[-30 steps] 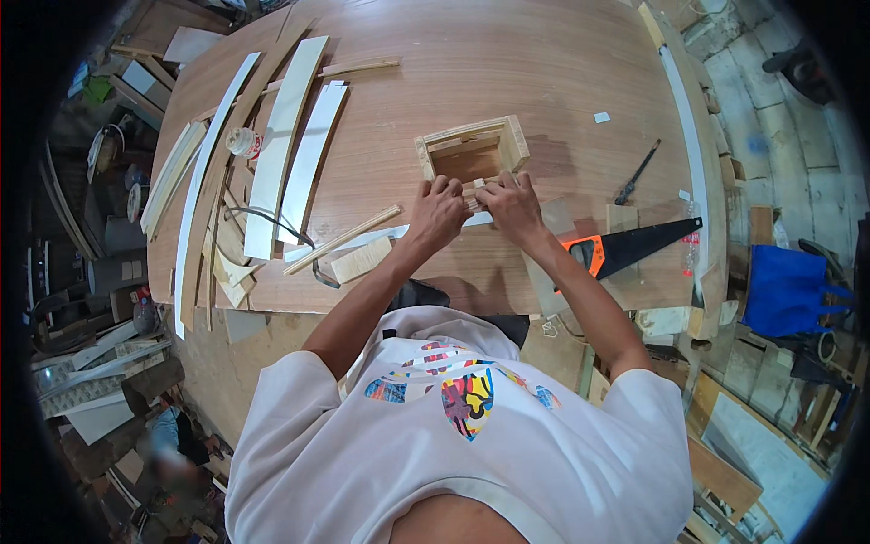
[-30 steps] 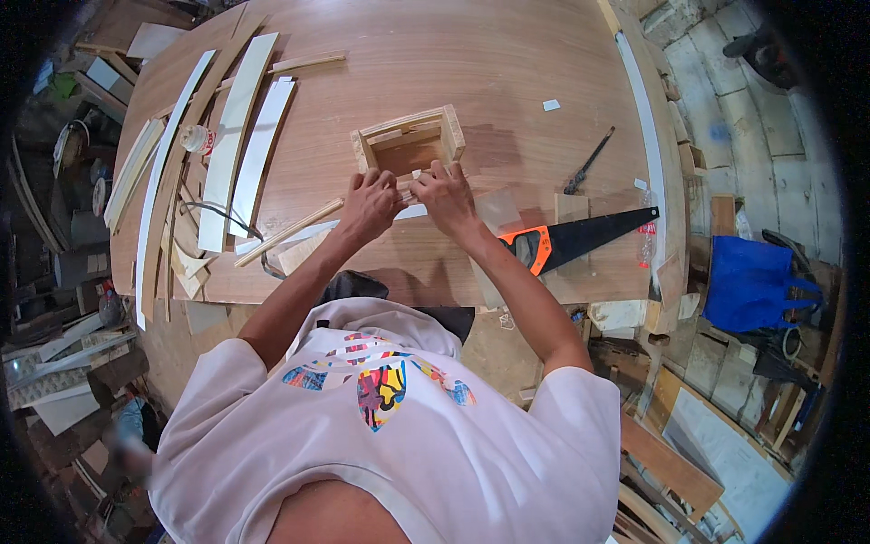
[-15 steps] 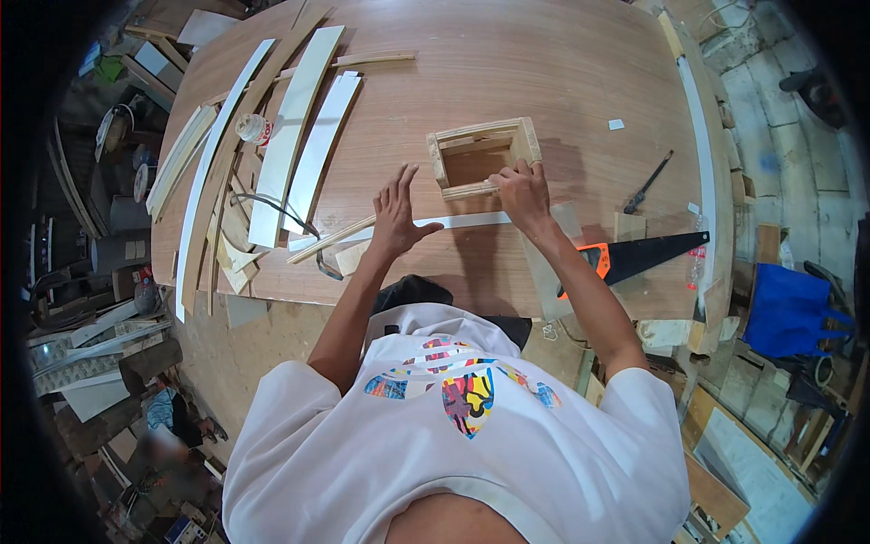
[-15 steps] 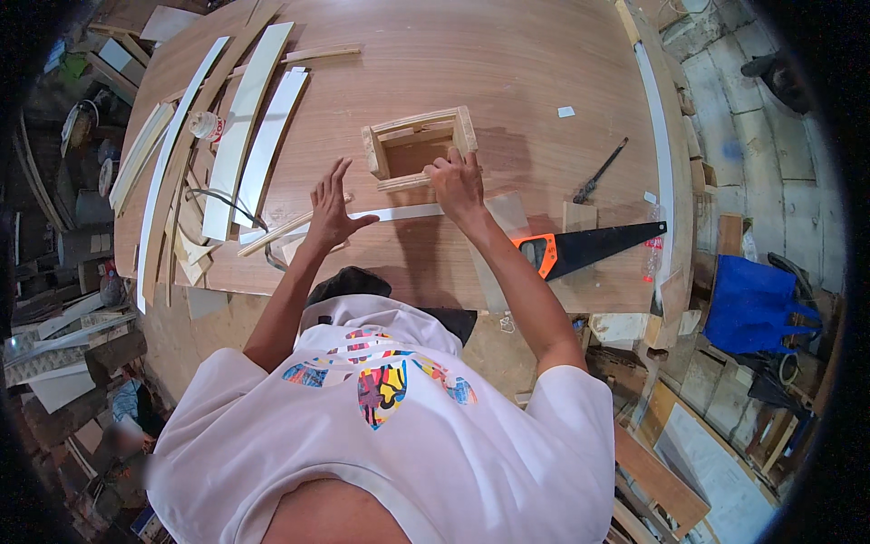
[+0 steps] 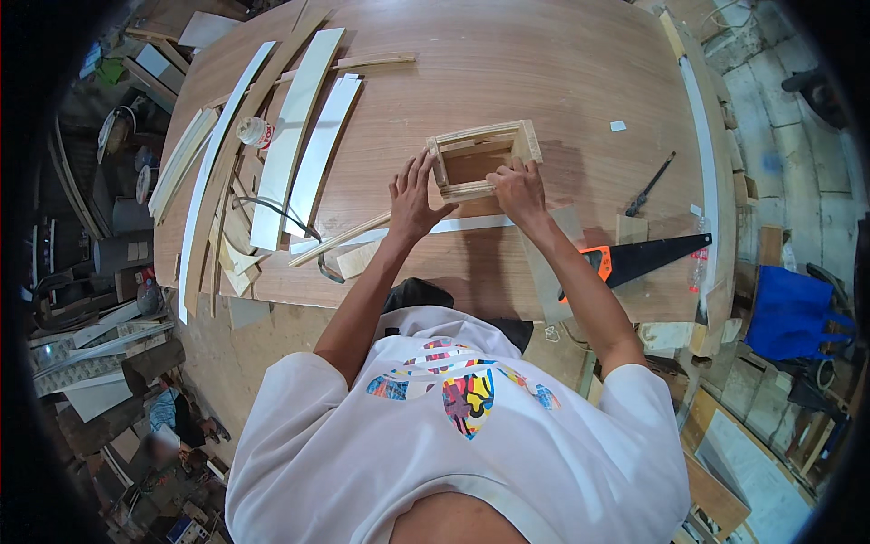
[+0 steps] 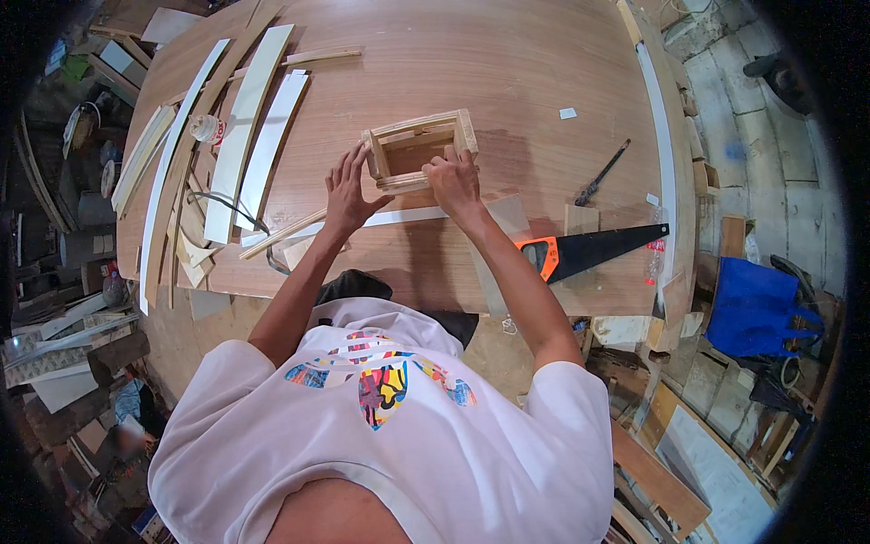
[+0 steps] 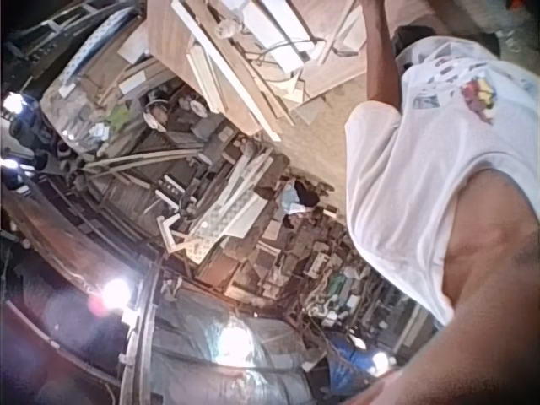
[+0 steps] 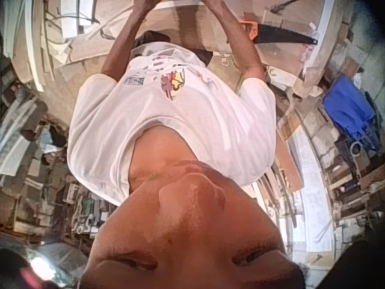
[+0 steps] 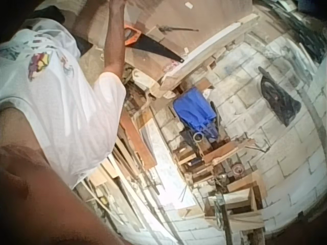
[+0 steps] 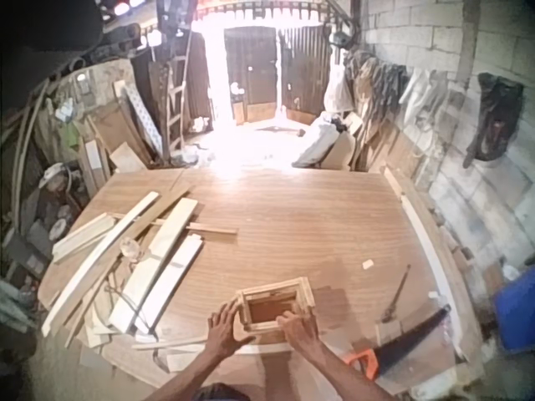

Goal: Assembling and inspecting a small wooden box using pre-cut pieces and a hand saw in a workshop environment.

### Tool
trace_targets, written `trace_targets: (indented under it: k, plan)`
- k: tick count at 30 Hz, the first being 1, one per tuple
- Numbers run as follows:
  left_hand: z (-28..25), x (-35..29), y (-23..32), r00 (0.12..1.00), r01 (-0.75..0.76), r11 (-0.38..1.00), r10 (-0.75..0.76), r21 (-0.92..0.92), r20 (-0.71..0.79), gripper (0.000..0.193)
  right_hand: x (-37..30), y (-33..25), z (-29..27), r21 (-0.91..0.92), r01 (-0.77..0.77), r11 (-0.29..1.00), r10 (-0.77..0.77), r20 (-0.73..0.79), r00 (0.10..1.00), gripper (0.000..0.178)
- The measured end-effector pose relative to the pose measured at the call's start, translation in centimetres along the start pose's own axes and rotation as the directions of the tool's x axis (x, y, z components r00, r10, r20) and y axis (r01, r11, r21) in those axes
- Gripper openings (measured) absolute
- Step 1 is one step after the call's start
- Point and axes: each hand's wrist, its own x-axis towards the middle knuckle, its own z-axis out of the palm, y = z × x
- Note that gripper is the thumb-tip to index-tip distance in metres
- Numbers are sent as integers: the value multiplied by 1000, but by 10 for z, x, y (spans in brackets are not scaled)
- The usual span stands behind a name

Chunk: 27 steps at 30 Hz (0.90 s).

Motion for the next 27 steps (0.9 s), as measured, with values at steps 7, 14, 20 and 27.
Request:
trace_targets:
  k: [7,14,20,27]
  plan:
    - [7,9,17,994,-45,999,43,-10,-96,104,1,5,5,19,12,1000,-11,-27,1000,12]
    - [22,13,21,988,-104,993,109,49,-113,69,-1,5,6,-10,43,999,-44,-65,997,9]
    - [27,14,21,986,-91,995,96,40,-140,32,-2,11,7,34,58,998,-57,-38,998,10]
    - [27,16,24,991,-66,997,71,47,-116,25,2,19,10,-11,75,997,-73,113,991,25]
